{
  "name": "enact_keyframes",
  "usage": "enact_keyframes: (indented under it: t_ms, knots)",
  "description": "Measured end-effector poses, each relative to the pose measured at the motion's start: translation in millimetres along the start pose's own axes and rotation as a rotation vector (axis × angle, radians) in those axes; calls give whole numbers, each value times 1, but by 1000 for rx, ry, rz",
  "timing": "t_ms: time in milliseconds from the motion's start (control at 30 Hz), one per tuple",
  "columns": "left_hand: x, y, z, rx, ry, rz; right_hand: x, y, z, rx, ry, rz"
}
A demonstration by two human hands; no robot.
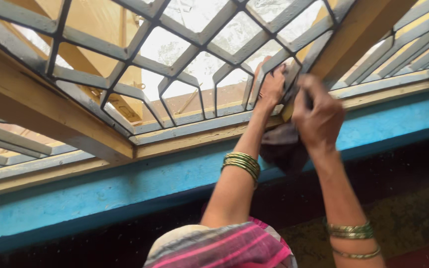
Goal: The person wipes the metal security bars and the window frame with a dark cloth. They move the cloth along the vertical and horizontal bars and the frame edges, cleaning the surface thoroughly.
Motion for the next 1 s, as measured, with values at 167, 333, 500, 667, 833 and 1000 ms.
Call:
enact_keyframes:
  t_ms: [167,333,500,667,833,1000]
  knots:
    - [-1,9,-26,27,-233,-85,-29,76,10,-258,-45,-146]
    - [-2,5,-4,-135,-216,-31,-24,61,8,-435,-203,-169]
    - [28,40,13,-34,295,-206,29,50,17,-404,-425,57]
    - [65,95,35,-321,322,-188,43,42,-23,-324,-528,130]
    - [87,104,21,-168,267,-319,54,48,-72,-317,-563,-56]
    - [98,105,21,599,940,-842,35,52,-54,-418,-513,-321]
Point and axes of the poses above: each hand's wrist, its own y-axis away from the middle knuckle, its own x-axis out of the back of the hand, z = x × y, the point moved 2 cm from there along -y, towards the middle knuckle, and after that the axes turned 10 degrees about x, right-handed, at the moved point
